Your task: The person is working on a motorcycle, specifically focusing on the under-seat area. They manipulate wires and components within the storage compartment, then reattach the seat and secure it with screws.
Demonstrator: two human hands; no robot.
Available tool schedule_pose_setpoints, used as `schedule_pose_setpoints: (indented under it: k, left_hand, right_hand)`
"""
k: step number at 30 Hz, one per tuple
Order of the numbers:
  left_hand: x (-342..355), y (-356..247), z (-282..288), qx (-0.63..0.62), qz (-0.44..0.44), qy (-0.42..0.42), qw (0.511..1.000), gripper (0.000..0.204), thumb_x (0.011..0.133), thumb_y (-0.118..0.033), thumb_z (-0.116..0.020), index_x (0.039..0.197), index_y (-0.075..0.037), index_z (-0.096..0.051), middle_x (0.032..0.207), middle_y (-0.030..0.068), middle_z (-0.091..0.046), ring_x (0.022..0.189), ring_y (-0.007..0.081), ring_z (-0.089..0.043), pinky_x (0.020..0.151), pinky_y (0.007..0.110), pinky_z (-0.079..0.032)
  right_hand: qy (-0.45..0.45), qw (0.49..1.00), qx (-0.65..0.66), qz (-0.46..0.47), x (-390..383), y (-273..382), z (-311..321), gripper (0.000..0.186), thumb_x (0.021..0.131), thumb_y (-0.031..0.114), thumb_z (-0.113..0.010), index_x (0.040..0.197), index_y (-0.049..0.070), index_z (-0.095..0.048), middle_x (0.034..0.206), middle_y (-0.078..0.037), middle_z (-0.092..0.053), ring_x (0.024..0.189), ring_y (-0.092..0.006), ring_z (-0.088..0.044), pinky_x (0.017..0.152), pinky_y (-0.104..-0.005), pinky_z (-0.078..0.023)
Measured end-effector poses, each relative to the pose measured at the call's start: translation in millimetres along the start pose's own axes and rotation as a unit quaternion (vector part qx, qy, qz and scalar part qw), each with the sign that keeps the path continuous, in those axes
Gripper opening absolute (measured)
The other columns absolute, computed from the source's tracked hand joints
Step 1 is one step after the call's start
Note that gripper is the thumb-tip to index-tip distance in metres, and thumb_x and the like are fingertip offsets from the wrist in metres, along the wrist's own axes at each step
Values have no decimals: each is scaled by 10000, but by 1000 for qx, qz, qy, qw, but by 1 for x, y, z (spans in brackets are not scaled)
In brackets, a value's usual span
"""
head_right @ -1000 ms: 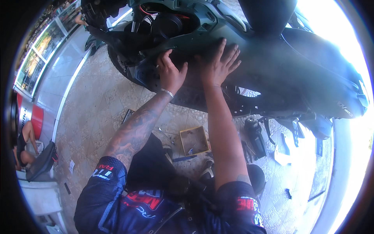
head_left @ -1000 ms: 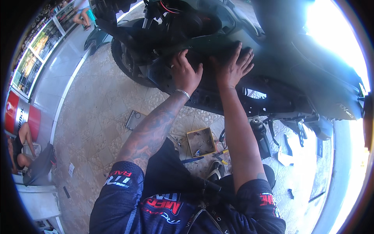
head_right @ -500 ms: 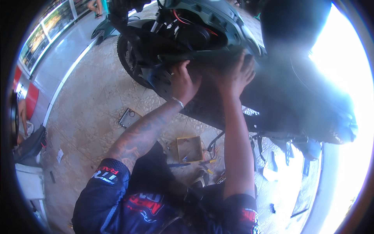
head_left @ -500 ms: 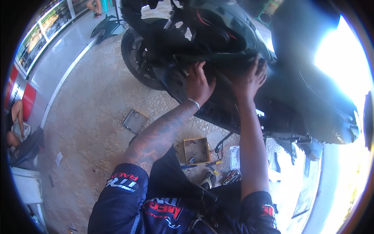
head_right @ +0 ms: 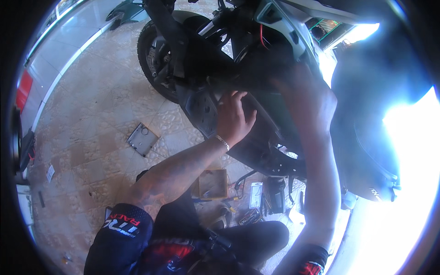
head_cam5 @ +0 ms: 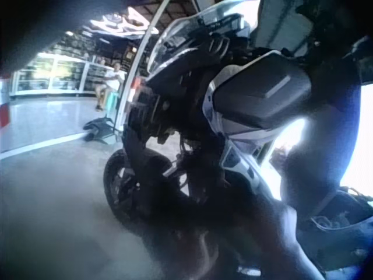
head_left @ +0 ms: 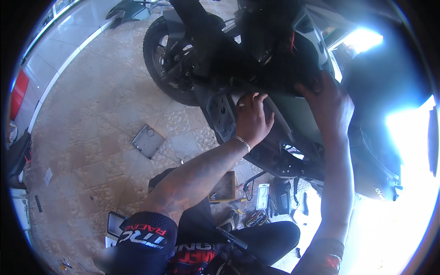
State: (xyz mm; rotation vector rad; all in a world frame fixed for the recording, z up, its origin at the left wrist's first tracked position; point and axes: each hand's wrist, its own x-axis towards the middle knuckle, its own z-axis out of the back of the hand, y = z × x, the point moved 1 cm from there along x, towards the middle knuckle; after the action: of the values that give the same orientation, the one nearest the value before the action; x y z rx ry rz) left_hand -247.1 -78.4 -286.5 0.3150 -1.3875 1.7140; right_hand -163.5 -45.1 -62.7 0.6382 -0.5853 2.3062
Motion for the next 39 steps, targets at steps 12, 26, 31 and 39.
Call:
schedule_pose_setpoints:
  k: [12,26,31,39]
  left_hand:
    - [-4,15,-14,-38,-12,3,999,707,869,-295,-780,1425,-61,-410,1325,222,-516,1287,409,-498,1086,594,-376]
    - [-16,29,-38,-62,-8,50,997,788,881,-412,-783,1435,-9,-394,1315,251,-519,1247,408,-541,1074,639,-376]
    - [-19,34,-39,-77,-16,54,995,817,867,-419,-797,1446,-11,-390,1341,256,-498,1277,412,-519,1077,637,-371]
    - [-14,34,-38,-98,0,84,992,812,871,-416,-793,1447,-12,-387,1341,256,-493,1289,406,-509,1085,628,-371]
  right_hand:
    - [111,983,127,77,-11,-15,6,228,903,200,-781,1068,43,-766,794,-141,-722,704,-266,-724,665,-361,-563]
    - [320,927,192,-24,-3,-13,11,465,813,114,-846,1255,45,-719,823,-93,-768,672,-187,-747,615,-318,-574]
    - [316,930,189,-26,-2,-10,1,398,804,53,-846,1188,17,-747,864,-98,-779,656,-184,-743,591,-303,-575]
    - [36,974,48,219,-22,-24,-38,276,731,55,-833,989,50,-738,698,-56,-648,574,-227,-661,517,-333,-517]
